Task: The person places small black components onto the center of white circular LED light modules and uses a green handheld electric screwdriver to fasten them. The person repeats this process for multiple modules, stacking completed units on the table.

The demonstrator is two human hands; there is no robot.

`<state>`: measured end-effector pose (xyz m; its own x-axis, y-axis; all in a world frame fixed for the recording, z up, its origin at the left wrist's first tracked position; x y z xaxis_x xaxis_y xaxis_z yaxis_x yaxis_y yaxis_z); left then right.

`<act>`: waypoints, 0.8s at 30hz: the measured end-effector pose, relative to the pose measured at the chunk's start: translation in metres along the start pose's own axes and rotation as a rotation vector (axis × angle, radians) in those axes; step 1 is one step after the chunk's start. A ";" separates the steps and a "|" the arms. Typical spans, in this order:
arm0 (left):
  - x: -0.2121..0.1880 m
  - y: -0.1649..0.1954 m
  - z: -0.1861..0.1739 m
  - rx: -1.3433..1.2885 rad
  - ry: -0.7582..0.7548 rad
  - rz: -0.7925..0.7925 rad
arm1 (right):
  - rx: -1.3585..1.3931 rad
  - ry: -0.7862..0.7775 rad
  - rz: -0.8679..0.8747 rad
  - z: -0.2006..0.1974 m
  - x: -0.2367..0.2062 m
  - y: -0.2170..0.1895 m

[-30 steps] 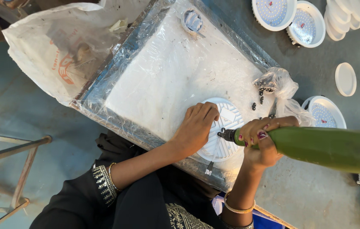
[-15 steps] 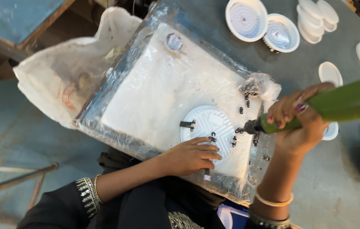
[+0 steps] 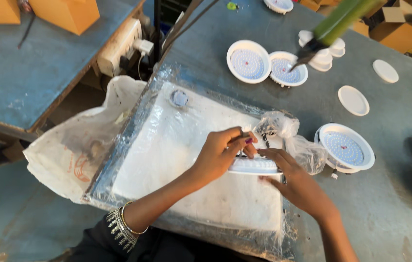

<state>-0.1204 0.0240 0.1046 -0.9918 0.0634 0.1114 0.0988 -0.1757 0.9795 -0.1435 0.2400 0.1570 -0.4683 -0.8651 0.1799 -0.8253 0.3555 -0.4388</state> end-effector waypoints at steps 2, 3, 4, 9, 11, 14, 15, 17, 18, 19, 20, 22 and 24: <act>0.017 0.006 -0.011 -0.024 0.032 0.001 | -0.069 0.112 0.084 0.007 0.011 0.018; 0.023 0.007 -0.016 -0.037 0.047 0.001 | -0.081 0.146 0.153 0.008 0.020 0.032; 0.023 0.010 -0.024 0.055 0.144 0.091 | -0.093 0.180 0.221 0.008 0.030 0.047; -0.028 -0.002 -0.094 0.237 0.446 0.129 | 0.157 0.309 0.363 0.016 0.096 0.146; -0.060 -0.022 -0.117 0.246 0.510 -0.072 | 0.340 0.370 0.576 0.020 0.119 0.201; -0.090 -0.058 -0.137 0.178 0.578 -0.324 | 0.630 0.597 0.607 0.024 0.159 0.277; -0.093 -0.068 -0.141 0.178 0.585 -0.336 | 0.758 0.690 0.578 0.027 0.175 0.299; -0.092 -0.084 -0.151 0.179 0.597 -0.363 | 0.924 0.838 0.576 0.031 0.198 0.334; -0.089 -0.091 -0.157 0.230 0.592 -0.418 | 0.962 0.891 0.607 0.033 0.208 0.347; -0.086 -0.098 -0.160 0.279 0.587 -0.474 | 1.000 0.942 0.638 0.036 0.217 0.357; -0.081 -0.104 -0.164 0.327 0.583 -0.527 | 1.041 0.995 0.641 0.038 0.224 0.359; -0.076 -0.116 -0.168 0.320 0.649 -0.551 | 1.121 1.101 0.643 0.043 0.233 0.363; -0.073 -0.132 -0.171 0.322 0.688 -0.580 | 1.061 1.090 0.653 0.049 0.234 0.365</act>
<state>-0.0750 -0.1259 -0.0611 -0.7135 -0.5543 -0.4286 -0.5074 -0.0131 0.8616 -0.5385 0.1504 -0.0039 -0.9918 0.1250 0.0275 -0.0577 -0.2448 -0.9678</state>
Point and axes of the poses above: each hand's wrist, its own x-axis towards the middle knuckle, its own z-axis out of the palm, y = z × x, the point moved 3 cm from there along x, towards the middle knuckle, and after that the axes turned 14 degrees about -z, right-handed, at the moved point
